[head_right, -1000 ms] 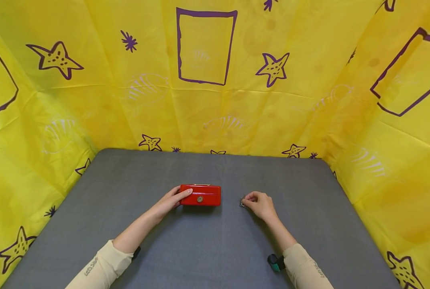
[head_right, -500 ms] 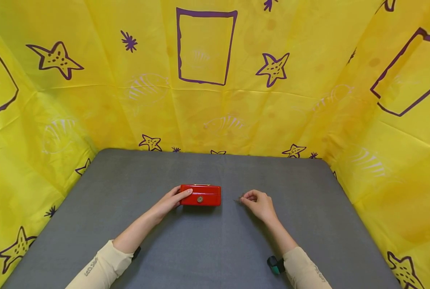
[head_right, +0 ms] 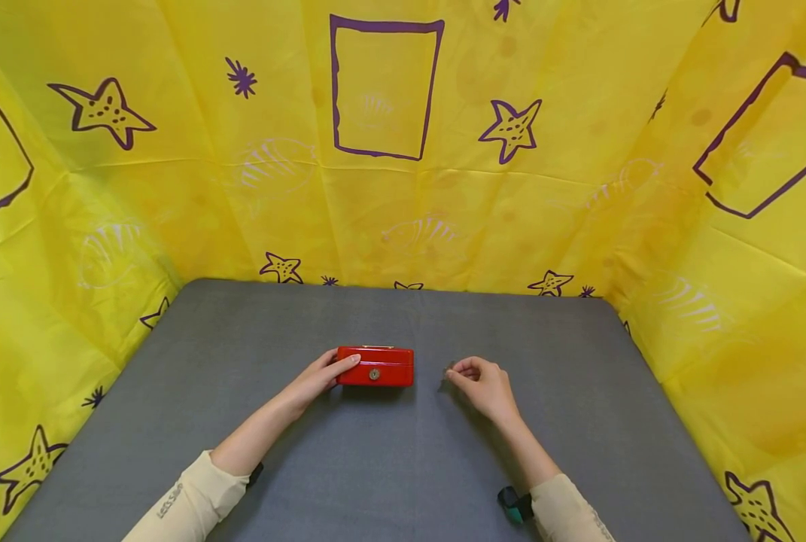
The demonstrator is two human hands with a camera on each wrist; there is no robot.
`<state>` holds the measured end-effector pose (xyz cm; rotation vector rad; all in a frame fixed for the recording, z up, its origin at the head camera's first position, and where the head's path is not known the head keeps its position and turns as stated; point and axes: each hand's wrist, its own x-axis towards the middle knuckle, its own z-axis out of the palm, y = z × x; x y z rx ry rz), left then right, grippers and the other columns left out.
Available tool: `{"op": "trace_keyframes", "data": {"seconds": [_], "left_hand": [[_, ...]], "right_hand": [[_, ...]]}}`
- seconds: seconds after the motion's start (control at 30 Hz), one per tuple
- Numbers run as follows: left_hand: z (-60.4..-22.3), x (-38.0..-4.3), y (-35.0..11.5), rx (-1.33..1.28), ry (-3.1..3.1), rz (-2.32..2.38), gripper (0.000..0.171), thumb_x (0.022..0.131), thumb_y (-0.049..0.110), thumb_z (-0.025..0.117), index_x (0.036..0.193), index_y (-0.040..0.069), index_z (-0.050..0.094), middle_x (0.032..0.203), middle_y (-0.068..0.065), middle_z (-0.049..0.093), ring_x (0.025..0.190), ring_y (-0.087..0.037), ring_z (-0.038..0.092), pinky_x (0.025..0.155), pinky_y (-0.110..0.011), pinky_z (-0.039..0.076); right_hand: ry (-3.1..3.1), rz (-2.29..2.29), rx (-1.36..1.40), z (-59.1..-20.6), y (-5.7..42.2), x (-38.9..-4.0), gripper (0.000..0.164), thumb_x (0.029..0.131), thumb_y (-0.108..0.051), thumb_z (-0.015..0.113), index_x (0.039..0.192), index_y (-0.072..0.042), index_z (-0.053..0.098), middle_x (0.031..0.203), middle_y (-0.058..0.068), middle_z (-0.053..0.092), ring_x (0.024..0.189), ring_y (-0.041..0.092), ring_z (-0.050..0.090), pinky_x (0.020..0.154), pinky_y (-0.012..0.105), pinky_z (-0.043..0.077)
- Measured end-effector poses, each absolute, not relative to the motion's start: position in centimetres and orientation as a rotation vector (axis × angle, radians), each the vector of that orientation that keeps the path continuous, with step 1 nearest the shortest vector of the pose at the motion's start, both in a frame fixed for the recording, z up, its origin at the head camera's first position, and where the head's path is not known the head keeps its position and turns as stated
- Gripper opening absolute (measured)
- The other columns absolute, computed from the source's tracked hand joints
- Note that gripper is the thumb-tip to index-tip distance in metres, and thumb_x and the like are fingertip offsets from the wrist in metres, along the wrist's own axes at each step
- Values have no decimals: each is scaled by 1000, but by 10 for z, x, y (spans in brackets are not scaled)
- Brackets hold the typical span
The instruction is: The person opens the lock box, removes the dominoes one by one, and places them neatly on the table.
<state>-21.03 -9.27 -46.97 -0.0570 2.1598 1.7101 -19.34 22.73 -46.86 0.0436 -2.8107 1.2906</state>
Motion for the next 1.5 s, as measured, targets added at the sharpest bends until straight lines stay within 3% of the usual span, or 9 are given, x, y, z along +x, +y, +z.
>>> {"op": "trace_keyframes", "data": {"seconds": [0.5, 1.5], "left_hand": [[-470, -211, -92, -60, 2165, 1712, 83, 88, 52, 63, 149, 3, 33, 143, -18, 44, 128, -35, 39, 105, -58, 34], [-473, -213, -91, -41, 2168, 1741, 83, 88, 50, 64, 148, 1, 33, 142, -18, 46, 129, -34, 40, 107, -57, 32]], "right_hand": [[-2751, 1278, 144, -454, 214, -181, 14, 83, -27, 79, 84, -16, 72, 76, -7, 69, 64, 8, 59, 57, 24, 45], [-2689, 1431, 271, -424, 172, -160, 8, 85, -22, 78, 86, -19, 70, 78, -8, 71, 71, 8, 65, 65, 26, 52]]}}
